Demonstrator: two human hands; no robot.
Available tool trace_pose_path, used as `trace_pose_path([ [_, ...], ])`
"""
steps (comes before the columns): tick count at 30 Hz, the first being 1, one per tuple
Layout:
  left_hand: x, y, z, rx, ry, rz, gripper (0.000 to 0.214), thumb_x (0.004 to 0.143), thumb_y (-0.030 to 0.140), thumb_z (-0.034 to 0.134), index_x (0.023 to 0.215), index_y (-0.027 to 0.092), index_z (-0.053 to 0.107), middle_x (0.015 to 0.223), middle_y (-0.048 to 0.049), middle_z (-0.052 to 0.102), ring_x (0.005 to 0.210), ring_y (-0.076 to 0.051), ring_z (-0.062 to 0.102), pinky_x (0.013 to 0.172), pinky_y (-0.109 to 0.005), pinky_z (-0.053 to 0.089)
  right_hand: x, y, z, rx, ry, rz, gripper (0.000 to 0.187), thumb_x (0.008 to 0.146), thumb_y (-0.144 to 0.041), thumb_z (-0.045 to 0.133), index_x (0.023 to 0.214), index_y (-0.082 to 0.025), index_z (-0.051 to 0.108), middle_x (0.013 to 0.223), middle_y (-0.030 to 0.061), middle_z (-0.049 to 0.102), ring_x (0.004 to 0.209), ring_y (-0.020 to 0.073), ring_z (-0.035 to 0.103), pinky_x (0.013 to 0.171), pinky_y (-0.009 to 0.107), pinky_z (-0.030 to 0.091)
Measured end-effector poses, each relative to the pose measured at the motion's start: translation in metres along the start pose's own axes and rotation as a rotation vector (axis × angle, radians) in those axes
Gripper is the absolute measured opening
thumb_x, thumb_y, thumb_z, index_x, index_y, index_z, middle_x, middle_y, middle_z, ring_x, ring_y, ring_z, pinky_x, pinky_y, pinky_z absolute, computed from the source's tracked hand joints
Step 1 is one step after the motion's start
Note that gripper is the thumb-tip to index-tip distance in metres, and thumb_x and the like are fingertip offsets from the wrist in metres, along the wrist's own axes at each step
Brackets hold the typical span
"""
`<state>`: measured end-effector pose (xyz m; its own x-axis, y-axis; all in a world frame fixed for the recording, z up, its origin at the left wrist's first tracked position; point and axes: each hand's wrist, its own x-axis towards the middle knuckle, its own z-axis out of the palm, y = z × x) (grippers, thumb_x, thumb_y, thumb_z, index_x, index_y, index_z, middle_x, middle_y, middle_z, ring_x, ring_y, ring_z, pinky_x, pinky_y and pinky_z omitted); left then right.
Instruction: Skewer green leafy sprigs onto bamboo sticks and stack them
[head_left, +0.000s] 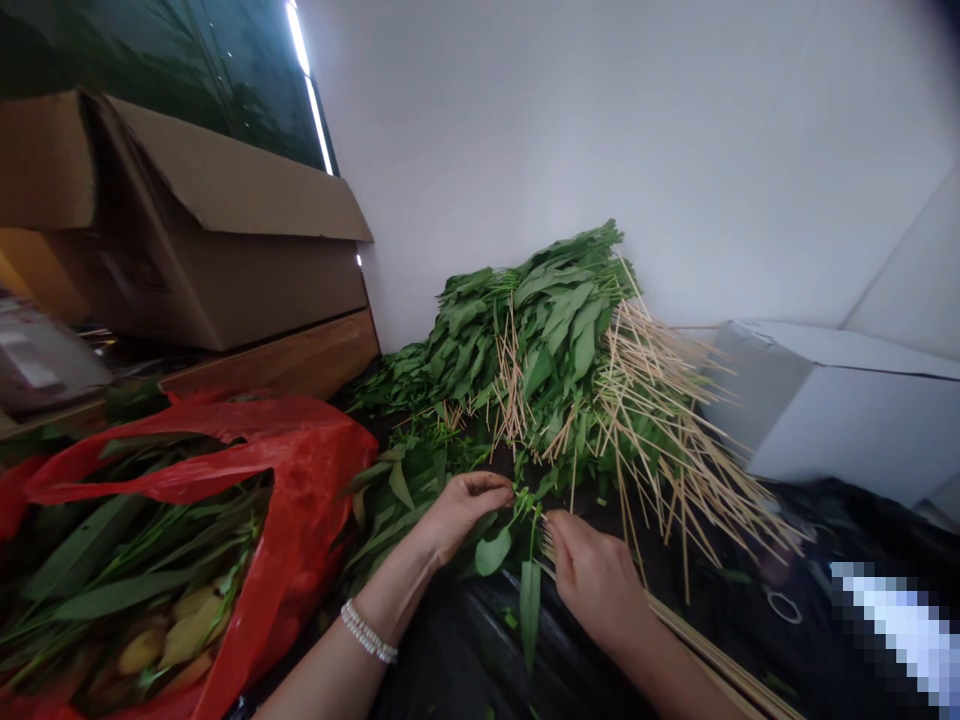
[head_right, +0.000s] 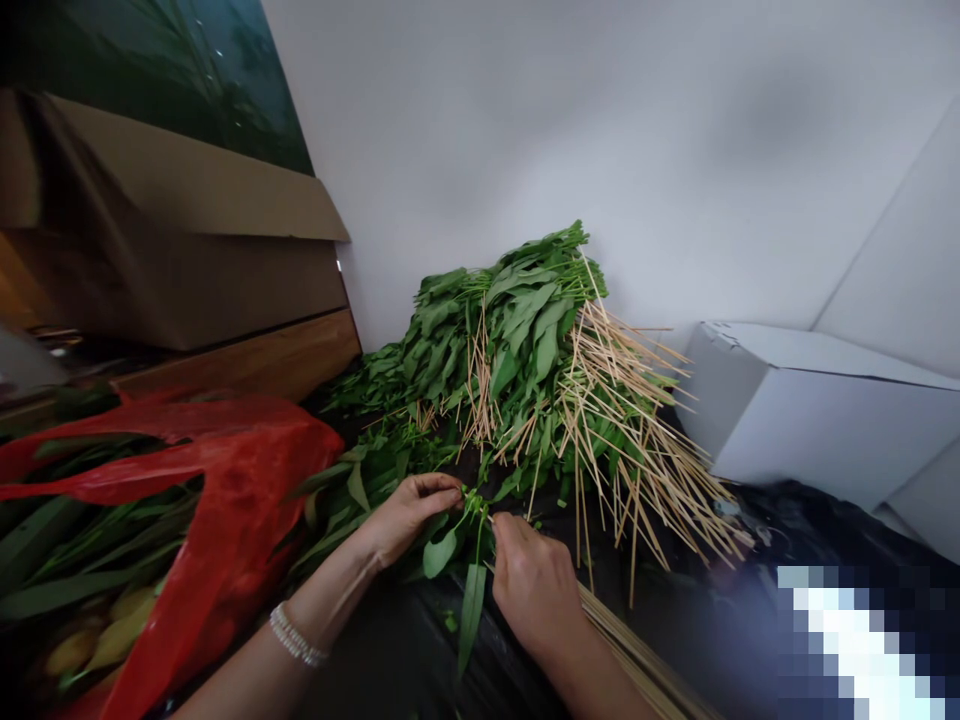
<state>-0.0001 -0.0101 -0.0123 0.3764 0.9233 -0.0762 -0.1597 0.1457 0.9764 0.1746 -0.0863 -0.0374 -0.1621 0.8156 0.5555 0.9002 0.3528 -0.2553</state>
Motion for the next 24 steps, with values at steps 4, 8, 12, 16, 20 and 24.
trace_pose_path([
  [4,-0.001,0.001,0.002,0.052,0.007,0.020,0.024,0.059,0.032,0.079,0.074,0.015,0.070,0.069,-0.0005,0.064,0.061,-0.009,0.052,0.062,-0.021,0.039,0.000,0.001,0.001,0.015,-0.003,0.007,0.024,0.092,-0.016,0.032,0.089,-0.020,0.056,0.075,0.0003,0.065,0.066,0.0131,0.063,0.058,0.023,0.034],
  [8,-0.004,0.004,0.006,0.067,-0.033,0.078,0.030,0.061,0.034,0.078,0.083,0.016,0.071,0.076,-0.0017,0.066,0.066,-0.010,0.054,0.065,-0.020,0.040,0.002,-0.001,0.000,0.047,0.018,0.005,0.024,0.093,-0.018,0.032,0.089,-0.020,0.056,0.075,0.0001,0.064,0.066,0.0131,0.063,0.059,0.023,0.034],
  [12,-0.006,0.001,0.008,0.044,-0.129,0.052,0.031,0.056,0.031,0.082,0.080,0.015,0.071,0.076,-0.0026,0.068,0.067,-0.012,0.057,0.068,-0.023,0.042,0.002,-0.006,-0.001,0.070,0.009,-0.010,0.025,0.093,-0.019,0.031,0.090,-0.020,0.056,0.076,-0.0002,0.064,0.067,0.0131,0.062,0.060,0.024,0.033],
  [16,-0.005,-0.004,0.007,0.040,-0.123,0.013,0.027,0.054,0.029,0.082,0.072,0.012,0.071,0.069,-0.0022,0.067,0.060,-0.011,0.056,0.065,-0.022,0.043,0.000,-0.008,0.002,0.077,-0.002,-0.007,0.026,0.093,-0.017,0.030,0.091,-0.020,0.056,0.078,0.0003,0.063,0.067,0.0136,0.062,0.061,0.025,0.032],
  [20,-0.005,-0.006,0.008,0.043,-0.120,-0.004,0.029,0.055,0.032,0.082,0.072,0.011,0.071,0.069,-0.0024,0.068,0.059,-0.011,0.056,0.063,-0.022,0.044,-0.002,-0.008,0.005,0.080,-0.029,0.005,0.025,0.092,-0.017,0.030,0.085,-0.020,0.054,0.075,0.0001,0.061,0.067,0.0139,0.061,0.061,0.025,0.030],
  [24,-0.006,-0.006,0.011,0.074,-0.156,-0.018,0.032,0.052,0.032,0.083,0.072,0.011,0.072,0.066,-0.0013,0.067,0.058,-0.010,0.054,0.063,-0.022,0.044,-0.001,-0.008,0.007,0.065,-0.040,0.012,0.025,0.092,-0.018,0.030,0.077,-0.020,0.050,0.068,-0.0010,0.058,0.063,0.0135,0.059,0.059,0.026,0.028],
])
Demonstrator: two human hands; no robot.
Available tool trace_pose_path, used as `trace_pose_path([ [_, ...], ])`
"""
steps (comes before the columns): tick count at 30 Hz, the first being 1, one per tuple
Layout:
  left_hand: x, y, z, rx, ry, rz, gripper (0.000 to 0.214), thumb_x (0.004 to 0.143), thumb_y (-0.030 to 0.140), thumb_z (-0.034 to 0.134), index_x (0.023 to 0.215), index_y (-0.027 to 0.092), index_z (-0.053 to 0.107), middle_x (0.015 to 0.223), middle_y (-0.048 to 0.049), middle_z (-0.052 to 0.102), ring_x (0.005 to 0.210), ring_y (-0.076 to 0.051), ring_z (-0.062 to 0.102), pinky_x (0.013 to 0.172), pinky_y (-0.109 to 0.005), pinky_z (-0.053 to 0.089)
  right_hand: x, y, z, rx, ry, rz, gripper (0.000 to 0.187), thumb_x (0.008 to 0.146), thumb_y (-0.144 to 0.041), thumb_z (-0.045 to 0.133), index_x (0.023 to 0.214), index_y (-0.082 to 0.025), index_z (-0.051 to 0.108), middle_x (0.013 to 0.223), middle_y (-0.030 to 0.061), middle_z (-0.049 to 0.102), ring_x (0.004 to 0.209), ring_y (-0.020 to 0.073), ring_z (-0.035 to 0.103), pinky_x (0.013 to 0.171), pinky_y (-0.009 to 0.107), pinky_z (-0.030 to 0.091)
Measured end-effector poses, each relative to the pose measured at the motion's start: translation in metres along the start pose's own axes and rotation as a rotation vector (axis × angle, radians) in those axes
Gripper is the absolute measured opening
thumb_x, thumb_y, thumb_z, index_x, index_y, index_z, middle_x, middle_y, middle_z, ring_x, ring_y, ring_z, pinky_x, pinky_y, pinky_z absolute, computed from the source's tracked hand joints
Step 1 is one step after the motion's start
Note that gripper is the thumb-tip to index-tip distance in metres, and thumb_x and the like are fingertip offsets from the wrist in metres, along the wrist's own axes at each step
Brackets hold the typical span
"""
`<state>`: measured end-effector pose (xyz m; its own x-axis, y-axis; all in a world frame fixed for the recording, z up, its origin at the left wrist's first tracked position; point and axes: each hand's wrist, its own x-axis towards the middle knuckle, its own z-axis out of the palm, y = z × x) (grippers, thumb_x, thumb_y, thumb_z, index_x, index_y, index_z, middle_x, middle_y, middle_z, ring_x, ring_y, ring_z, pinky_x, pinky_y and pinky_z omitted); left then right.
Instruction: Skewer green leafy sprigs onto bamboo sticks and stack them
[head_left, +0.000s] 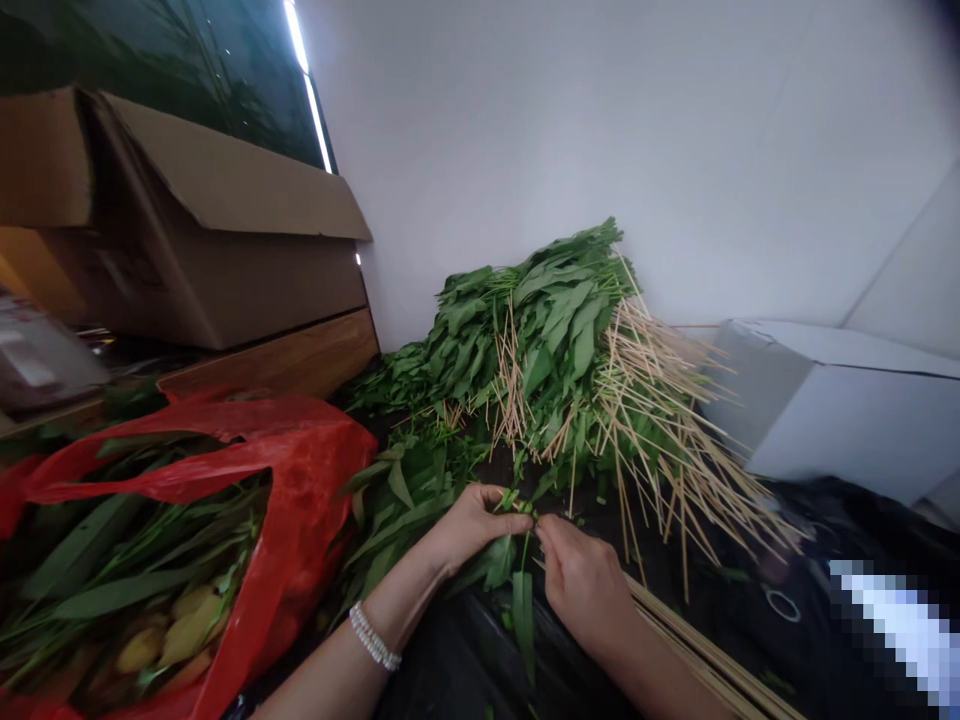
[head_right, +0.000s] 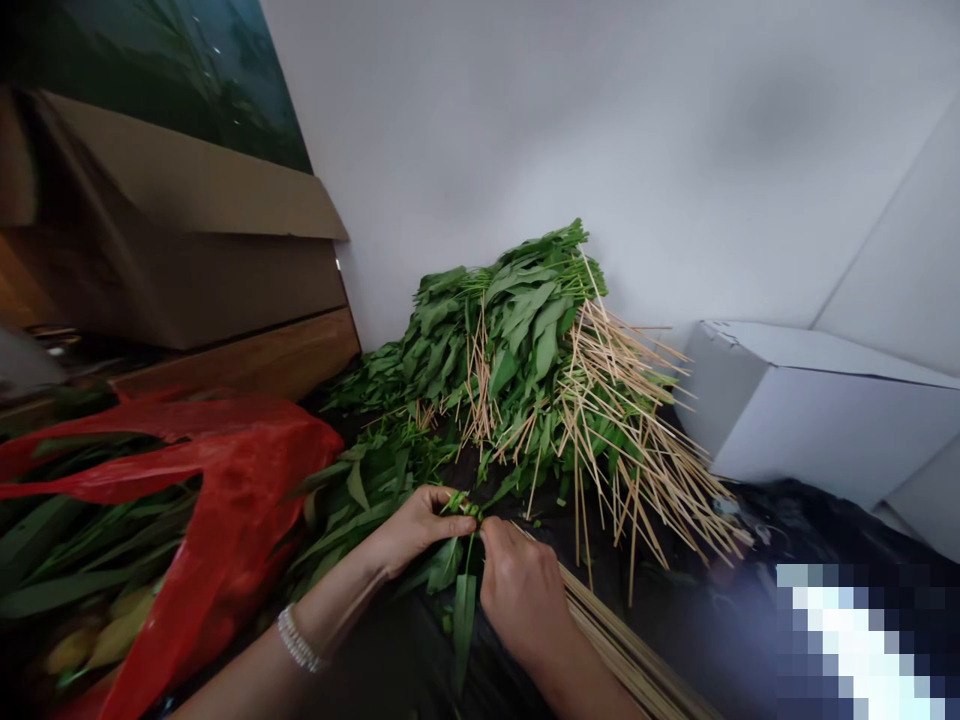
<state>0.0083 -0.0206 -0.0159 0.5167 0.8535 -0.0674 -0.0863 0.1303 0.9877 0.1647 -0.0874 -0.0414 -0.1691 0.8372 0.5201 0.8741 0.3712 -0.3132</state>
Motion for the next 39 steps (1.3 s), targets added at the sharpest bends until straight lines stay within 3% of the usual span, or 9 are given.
trace_pose_path([
  [8,0.001,0.009,-0.009,-0.053,0.050,0.074,0.038,0.057,0.035,0.081,0.087,0.014,0.072,0.079,-0.0040,0.069,0.070,-0.013,0.058,0.072,-0.024,0.043,0.003,0.001,-0.004,0.010,0.012,0.007,0.024,0.092,-0.018,0.031,0.084,-0.020,0.053,0.071,-0.0016,0.060,0.064,0.0135,0.060,0.060,0.026,0.028],
  [12,0.005,0.004,-0.011,-0.056,0.116,0.080,0.030,0.055,0.033,0.083,0.073,0.012,0.073,0.071,-0.0040,0.068,0.065,-0.011,0.057,0.070,-0.023,0.042,0.001,0.000,-0.005,0.004,0.010,0.005,0.025,0.092,-0.018,0.030,0.082,-0.020,0.053,0.070,-0.0015,0.059,0.064,0.0139,0.060,0.059,0.027,0.028],
  [17,0.005,-0.004,-0.005,-0.085,0.082,0.060,0.029,0.056,0.033,0.082,0.074,0.012,0.072,0.071,-0.0038,0.068,0.065,-0.011,0.057,0.070,-0.023,0.042,0.003,-0.002,-0.004,-0.006,0.033,-0.007,0.025,0.092,-0.017,0.030,0.082,-0.020,0.053,0.070,-0.0016,0.060,0.063,0.0131,0.060,0.058,0.026,0.029],
  [21,0.005,0.005,-0.012,-0.150,0.089,0.133,0.040,0.066,0.045,0.073,0.090,0.013,0.071,0.081,-0.0066,0.069,0.072,-0.014,0.060,0.071,-0.023,0.043,0.007,0.003,-0.018,-0.037,0.160,-0.072,0.025,0.094,-0.020,0.030,0.085,-0.019,0.054,0.067,-0.0012,0.059,0.061,0.0128,0.059,0.059,0.024,0.032],
  [23,0.007,0.011,-0.021,-0.137,0.197,0.169,0.045,0.072,0.051,0.065,0.097,0.014,0.070,0.086,-0.0081,0.070,0.078,-0.016,0.061,0.071,-0.024,0.044,0.007,0.009,-0.029,-0.077,0.288,-0.066,0.025,0.094,-0.024,0.031,0.085,-0.019,0.054,0.062,-0.0019,0.057,0.054,0.0126,0.057,0.057,0.024,0.033],
  [26,0.012,0.011,-0.033,0.046,0.420,0.218,0.039,0.074,0.047,0.064,0.090,0.013,0.070,0.080,-0.0064,0.070,0.075,-0.016,0.061,0.066,-0.023,0.043,0.007,0.019,-0.045,-0.147,0.387,0.060,0.026,0.095,-0.030,0.031,0.082,-0.020,0.052,0.053,-0.0032,0.052,0.046,0.0138,0.053,0.051,0.025,0.031],
  [28,0.015,0.007,-0.039,0.208,0.471,0.253,0.033,0.075,0.043,0.063,0.087,0.012,0.071,0.077,-0.0057,0.070,0.072,-0.017,0.061,0.065,-0.024,0.044,0.007,0.023,-0.053,-0.154,0.425,0.137,0.026,0.095,-0.032,0.031,0.084,-0.020,0.051,0.052,-0.0032,0.052,0.046,0.0147,0.052,0.050,0.024,0.031],
  [34,0.015,-0.004,-0.035,0.748,0.350,0.338,0.018,0.078,0.024,0.058,0.086,0.016,0.071,0.085,-0.0054,0.071,0.080,-0.019,0.063,0.072,-0.026,0.045,0.009,0.026,-0.058,-0.129,0.484,0.228,0.024,0.093,-0.033,0.033,0.080,-0.021,0.049,0.056,-0.0022,0.055,0.045,0.0134,0.052,0.049,0.023,0.033],
  [39,0.010,-0.014,-0.027,1.092,0.249,0.327,0.015,0.073,0.025,0.064,0.085,0.019,0.070,0.082,-0.0052,0.069,0.077,-0.021,0.062,0.069,-0.027,0.044,0.008,0.024,-0.056,-0.092,0.426,0.224,0.027,0.094,-0.035,0.031,0.080,-0.021,0.049,0.054,-0.0023,0.055,0.049,0.0153,0.054,0.052,0.024,0.033],
])
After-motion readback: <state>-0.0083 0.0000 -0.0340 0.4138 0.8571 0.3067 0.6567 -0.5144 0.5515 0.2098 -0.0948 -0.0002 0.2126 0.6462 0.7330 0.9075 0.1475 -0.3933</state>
